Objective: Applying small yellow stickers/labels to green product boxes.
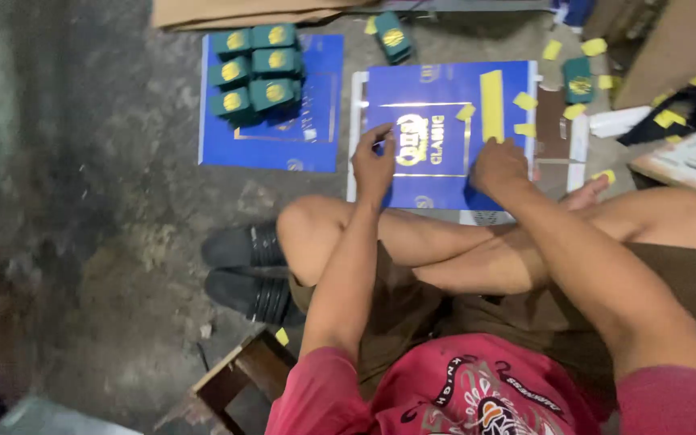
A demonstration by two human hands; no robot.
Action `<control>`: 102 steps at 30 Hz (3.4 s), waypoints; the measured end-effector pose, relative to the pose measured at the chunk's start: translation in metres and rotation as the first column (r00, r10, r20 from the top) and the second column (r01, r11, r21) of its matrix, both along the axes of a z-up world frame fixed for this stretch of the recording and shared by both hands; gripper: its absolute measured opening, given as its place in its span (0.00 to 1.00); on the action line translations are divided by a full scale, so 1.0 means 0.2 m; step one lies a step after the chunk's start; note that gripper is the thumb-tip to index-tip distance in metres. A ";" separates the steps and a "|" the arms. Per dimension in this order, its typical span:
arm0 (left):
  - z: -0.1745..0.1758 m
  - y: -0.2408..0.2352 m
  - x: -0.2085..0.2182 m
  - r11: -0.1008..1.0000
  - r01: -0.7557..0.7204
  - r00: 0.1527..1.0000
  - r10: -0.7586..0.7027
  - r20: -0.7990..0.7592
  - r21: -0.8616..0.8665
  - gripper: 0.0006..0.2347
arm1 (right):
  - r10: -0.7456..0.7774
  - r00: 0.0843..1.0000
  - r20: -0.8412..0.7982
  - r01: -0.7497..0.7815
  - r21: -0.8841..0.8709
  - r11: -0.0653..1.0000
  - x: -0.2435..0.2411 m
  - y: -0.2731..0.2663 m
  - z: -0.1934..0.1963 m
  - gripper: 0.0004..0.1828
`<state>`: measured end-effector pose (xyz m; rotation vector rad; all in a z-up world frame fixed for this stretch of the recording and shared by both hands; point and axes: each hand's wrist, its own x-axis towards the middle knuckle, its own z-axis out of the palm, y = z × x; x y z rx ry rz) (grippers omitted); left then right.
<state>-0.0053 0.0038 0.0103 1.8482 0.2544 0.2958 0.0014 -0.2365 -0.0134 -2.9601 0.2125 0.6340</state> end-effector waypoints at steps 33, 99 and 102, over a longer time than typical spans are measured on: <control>-0.45 0.69 0.28 0.475 -0.347 0.877 0.470 -0.101 -0.808 0.06 | -0.112 0.965 0.236 -0.127 0.798 0.589 0.02 0.51 0.09 0.23; -0.53 0.76 0.42 0.171 -0.398 0.839 0.464 -0.283 -0.901 0.37 | 0.419 0.908 -0.016 -0.311 0.644 0.699 0.92 1.63 0.09 0.44; -0.66 0.77 0.47 0.209 -0.367 0.844 0.484 -0.231 -0.906 0.36 | 0.448 0.894 -0.005 -0.365 0.572 0.734 0.94 1.71 0.04 0.39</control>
